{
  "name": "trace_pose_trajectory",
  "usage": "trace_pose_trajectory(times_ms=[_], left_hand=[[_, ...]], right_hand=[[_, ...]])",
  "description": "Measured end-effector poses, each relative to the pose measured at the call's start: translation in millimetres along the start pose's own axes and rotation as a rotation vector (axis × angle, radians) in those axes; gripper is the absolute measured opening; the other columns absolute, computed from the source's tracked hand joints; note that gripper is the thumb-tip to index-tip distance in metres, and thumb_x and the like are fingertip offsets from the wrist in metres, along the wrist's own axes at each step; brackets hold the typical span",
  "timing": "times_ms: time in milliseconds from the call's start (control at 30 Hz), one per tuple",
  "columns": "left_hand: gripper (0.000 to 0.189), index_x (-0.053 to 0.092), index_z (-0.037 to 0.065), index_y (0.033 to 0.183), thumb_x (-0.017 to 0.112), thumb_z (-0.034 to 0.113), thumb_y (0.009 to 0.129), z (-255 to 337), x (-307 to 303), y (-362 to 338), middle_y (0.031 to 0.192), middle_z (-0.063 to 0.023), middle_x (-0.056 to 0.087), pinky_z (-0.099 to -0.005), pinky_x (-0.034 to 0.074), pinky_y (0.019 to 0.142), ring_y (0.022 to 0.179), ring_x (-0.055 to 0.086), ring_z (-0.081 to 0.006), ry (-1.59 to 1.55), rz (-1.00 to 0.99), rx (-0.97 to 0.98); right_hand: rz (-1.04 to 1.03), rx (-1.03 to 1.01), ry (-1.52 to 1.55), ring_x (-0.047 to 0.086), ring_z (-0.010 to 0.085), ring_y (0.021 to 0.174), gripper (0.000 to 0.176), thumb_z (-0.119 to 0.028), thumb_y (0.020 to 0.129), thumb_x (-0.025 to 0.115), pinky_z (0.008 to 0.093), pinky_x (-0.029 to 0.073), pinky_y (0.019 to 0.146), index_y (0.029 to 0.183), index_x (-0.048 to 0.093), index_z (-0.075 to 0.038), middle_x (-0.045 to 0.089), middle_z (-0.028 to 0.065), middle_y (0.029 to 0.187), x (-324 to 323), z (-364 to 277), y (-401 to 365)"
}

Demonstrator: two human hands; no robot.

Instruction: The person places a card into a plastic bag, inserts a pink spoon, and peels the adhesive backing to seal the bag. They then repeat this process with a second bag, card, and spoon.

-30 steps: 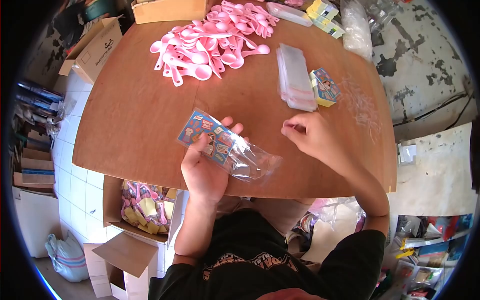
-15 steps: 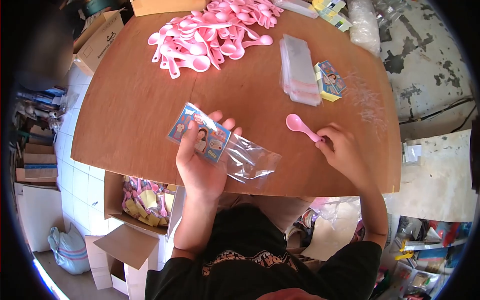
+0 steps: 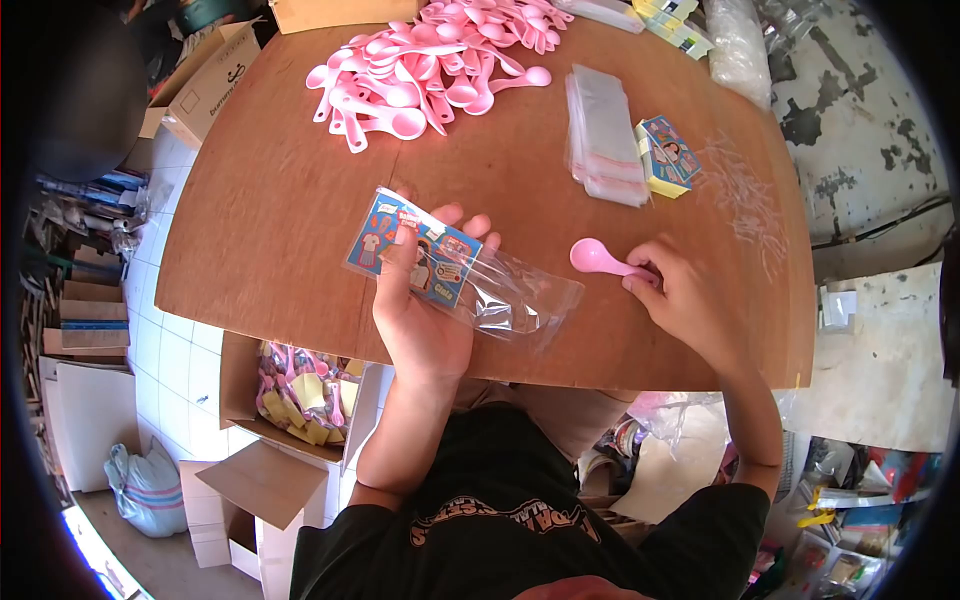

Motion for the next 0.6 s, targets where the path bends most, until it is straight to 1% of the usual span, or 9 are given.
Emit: trace_pose_trajectory(times_ms=[33, 133, 200, 233, 300, 433, 500, 533, 600], left_hand=[[0.037, 0.042, 0.01, 0.127, 0.05, 0.026, 0.095, 0.5, 0.1, -0.3, 0.11, -0.0147, 0.06, -0.0485, 0.048, 0.091, 0.102, 0.061, -0.0313, 0.019, 0.005, 0.016], [0.039, 0.041, 0.009, 0.128, 0.051, 0.026, 0.095, 4.0, 0.2, 0.5, 0.112, -0.015, 0.059, -0.0485, 0.048, 0.091, 0.103, 0.06, -0.0316, 0.041, 0.022, 0.065], [0.04, 0.04, 0.008, 0.129, 0.05, 0.026, 0.095, 5.9, -1.5, 1.0, 0.112, -0.0152, 0.059, -0.0485, 0.048, 0.091, 0.102, 0.06, -0.0318, 0.042, 0.04, 0.098], [0.041, 0.039, 0.008, 0.13, 0.05, 0.026, 0.095, 6.4, -2.7, 1.7, 0.113, -0.0154, 0.059, -0.0485, 0.048, 0.091, 0.102, 0.061, -0.032, 0.057, 0.031, 0.132], [0.041, 0.039, 0.008, 0.131, 0.05, 0.025, 0.095, 6.3, -4.5, 2.2, 0.113, -0.0155, 0.058, -0.0485, 0.048, 0.091, 0.102, 0.061, -0.0323, 0.074, 0.022, 0.165], [0.042, 0.039, 0.008, 0.131, 0.051, 0.025, 0.095, 1.0, -4.6, 1.5, 0.114, -0.016, 0.058, -0.0496, 0.047, 0.092, 0.103, 0.06, -0.0331, 0.08, 0.032, 0.105], [0.042, 0.04, 0.008, 0.131, 0.051, 0.026, 0.094, -1.4, -4.2, 0.3, 0.114, -0.0163, 0.058, -0.0506, 0.046, 0.094, 0.105, 0.058, -0.0341, 0.106, 0.018, 0.086], [0.043, 0.039, 0.009, 0.131, 0.051, 0.026, 0.094, -2.8, -3.6, -0.4, 0.114, -0.0161, 0.058, -0.0503, 0.045, 0.094, 0.105, 0.058, -0.0338, 0.109, 0.004, 0.061], [0.045, 0.038, 0.01, 0.133, 0.051, 0.027, 0.094, -6.0, -4.1, -1.7, 0.115, -0.0153, 0.057, -0.0491, 0.045, 0.094, 0.105, 0.058, -0.0331, 0.116, -0.016, 0.022]], right_hand=[[0.0, 0.0, 0.002, 0.063, 0.023, 0.067, 0.016, -0.01, 0.082, 0.068, 0.0336, 0.047, 0.061, 0.09, 0.059, 0.0, 0.062, 0.0108, 0.074, -1.1, -1.9, -0.8], [-0.109, 0.087, 0.057, 0.062, 0.0174, 0.061, 0.014, -0.009, 0.083, 0.068, 0.0303, 0.047, 0.056, 0.09, 0.059, 0.0, 0.063, 0.0085, 0.072, -3.1, -12.4, -3.6], [-0.322, 0.315, 0.494, 0.058, 0.0108, 0.052, 0.015, -0.011, 0.082, 0.07, 0.0261, 0.044, 0.048, 0.091, 0.062, -0.002, 0.064, 0.0061, 0.068, 3.7, -18.9, -12.9], [-0.39, 0.31, 0.517, 0.056, 0.0043, 0.052, 0.014, -0.012, 0.085, 0.069, 0.0214, 0.044, 0.047, 0.093, 0.062, -0.002, 0.066, 0.0046, 0.073, -1.2, -29.4, -13.6], [-0.452, 0.309, 0.616, 0.056, 0.0055, 0.053, 0.016, -0.011, 0.085, 0.067, 0.0213, 0.045, 0.048, 0.097, 0.063, -0.001, 0.065, 0.0037, 0.073, 1.0, -35.4, -17.1], [-0.478, 0.248, 0.639, 0.056, 0.0057, 0.056, 0.016, -0.01, 0.087, 0.065, 0.0214, 0.045, 0.047, 0.099, 0.063, -0.001, 0.064, 0.0034, 0.075, 4.4, -39.6, -16.3], [-0.564, 0.253, 0.709, 0.056, 0.0066, 0.061, 0.027, -0.009, 0.088, 0.063, 0.0221, 0.046, 0.052, 0.113, 0.057, -0.001, 0.063, 0.0038, 0.079, 5.5, -42.6, -11.8], [-0.564, 0.252, 0.707, 0.056, 0.0066, 0.061, 0.027, -0.009, 0.088, 0.063, 0.0221, 0.046, 0.052, 0.113, 0.057, -0.001, 0.063, 0.0038, 0.079, 6.6, -41.5, -11.3], [-0.527, 0.204, 0.745, 0.055, 0.0078, 0.064, 0.044, -0.008, 0.089, 0.061, 0.0232, 0.048, 0.059, 0.129, 0.044, -0.002, 0.063, 0.0055, 0.084, 10.5, -39.2, -8.7]])
Point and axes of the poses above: each hand's wrist, its own y-axis towards the middle knuckle, its own x-axis out of the palm, z = x × y, the point moved 2 cm from there along y, towards the middle knuckle
